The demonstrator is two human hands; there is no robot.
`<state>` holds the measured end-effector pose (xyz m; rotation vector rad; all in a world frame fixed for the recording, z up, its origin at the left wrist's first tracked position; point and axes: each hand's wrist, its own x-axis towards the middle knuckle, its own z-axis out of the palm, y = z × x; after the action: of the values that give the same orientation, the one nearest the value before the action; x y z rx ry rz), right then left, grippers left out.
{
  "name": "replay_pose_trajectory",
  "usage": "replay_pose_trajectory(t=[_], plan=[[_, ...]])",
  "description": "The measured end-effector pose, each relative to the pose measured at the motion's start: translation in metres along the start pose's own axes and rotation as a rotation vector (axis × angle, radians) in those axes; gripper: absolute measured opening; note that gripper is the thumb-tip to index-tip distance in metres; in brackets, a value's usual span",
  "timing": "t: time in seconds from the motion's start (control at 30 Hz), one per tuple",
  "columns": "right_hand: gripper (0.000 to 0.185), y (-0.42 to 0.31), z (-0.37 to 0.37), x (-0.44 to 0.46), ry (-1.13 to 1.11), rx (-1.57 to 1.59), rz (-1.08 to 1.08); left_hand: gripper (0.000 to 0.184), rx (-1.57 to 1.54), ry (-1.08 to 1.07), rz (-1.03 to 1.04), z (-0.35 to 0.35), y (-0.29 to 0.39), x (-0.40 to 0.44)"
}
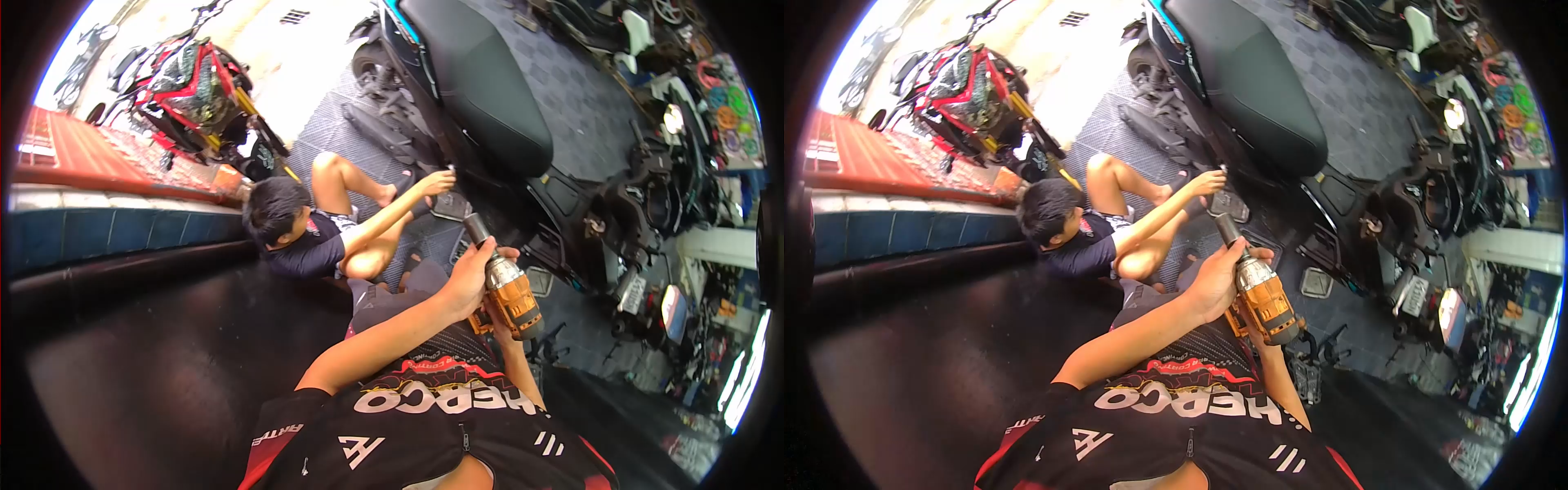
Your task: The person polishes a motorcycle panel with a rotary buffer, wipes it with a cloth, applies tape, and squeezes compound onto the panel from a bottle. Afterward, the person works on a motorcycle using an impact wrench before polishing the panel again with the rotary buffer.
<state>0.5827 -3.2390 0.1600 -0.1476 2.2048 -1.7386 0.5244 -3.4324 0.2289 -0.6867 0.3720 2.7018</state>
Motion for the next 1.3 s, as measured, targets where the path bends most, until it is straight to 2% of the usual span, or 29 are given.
replay_pose_trajectory(t=[0.07, 0.2, 0.3, 0.33, 0.4, 0.5, 0.53, 0.63, 0.67, 0.77, 0.83, 0.87, 0.93, 1.03, 1.1, 1.13, 1.2, 1.3], plan=[[0.039, 0.005, -0.007, 0.01, -0.073, -0.079, -0.068, 0.036, 0.071, 0.064, 0.039, 0.0, 0.0, 0.008], [0.026, 0.018, -0.008, 0.028, -0.065, 0.017, -0.102, 0.035, 0.23, 0.208, 0.082, -0.008, -0.007, 0.012], [0.028, -0.009, -0.016, 0.044, -0.159, -0.115, -0.191, 0.035, 0.336, 0.281, 0.113, -0.015, -0.015, 0.013], [0.034, -0.008, -0.018, 0.048, -0.19, -0.168, -0.285, 0.034, 0.328, 0.277, 0.105, -0.019, -0.018, 0.015], [0.037, -0.032, -0.006, 0.051, -0.023, -0.073, -0.225, 0.036, 0.305, 0.269, 0.123, -0.018, -0.023, 0.018], [0.031, -0.043, -0.009, 0.048, -0.03, -0.018, -0.119, 0.037, 0.273, 0.268, 0.173, -0.013, -0.029, 0.017], [0.029, -0.019, -0.018, 0.043, -0.126, -0.059, -0.062, 0.034, 0.265, 0.263, 0.183, -0.009, -0.03, 0.016], [0.021, 0.033, -0.031, 0.027, -0.194, 0.03, 0.004, 0.031, 0.259, 0.26, 0.191, 0.0, -0.038, 0.014], [0.021, 0.043, -0.035, 0.024, -0.179, 0.182, 0.03, 0.031, 0.259, 0.26, 0.191, 0.001, -0.041, 0.014], [0.02, 0.018, -0.042, 0.033, -0.199, 0.079, -0.213, 0.03, 0.273, 0.292, 0.194, -0.004, -0.054, 0.015], [0.021, -0.005, -0.046, 0.036, -0.251, -0.133, -0.398, 0.029, 0.254, 0.286, 0.187, -0.004, -0.061, 0.014], [0.04, 0.013, -0.049, 0.031, -0.244, -0.146, -0.39, 0.029, 0.256, 0.288, 0.189, -0.002, -0.064, 0.013], [0.054, 0.014, -0.041, 0.021, -0.099, -0.072, -0.29, 0.03, 0.278, 0.298, 0.185, 0.002, -0.068, 0.011], [0.025, -0.008, -0.039, 0.006, -0.104, 0.193, 0.029, 0.034, 0.315, 0.299, 0.174, 0.005, -0.075, 0.009], [0.025, 0.028, -0.052, -0.003, -0.22, 0.128, 0.07, 0.033, 0.309, 0.266, 0.17, 0.003, -0.079, 0.008], [0.02, 0.038, -0.048, -0.005, -0.225, 0.237, 0.133, 0.033, 0.318, 0.268, 0.177, 0.003, -0.08, 0.007], [0.017, 0.044, -0.055, -0.004, -0.237, -0.056, -0.183, 0.033, 0.339, 0.274, 0.195, 0.003, -0.082, 0.003], [0.022, 0.048, -0.058, 0.0, -0.304, -0.116, -0.168, 0.037, 0.403, 0.322, 0.25, -0.003, -0.082, -0.002]])
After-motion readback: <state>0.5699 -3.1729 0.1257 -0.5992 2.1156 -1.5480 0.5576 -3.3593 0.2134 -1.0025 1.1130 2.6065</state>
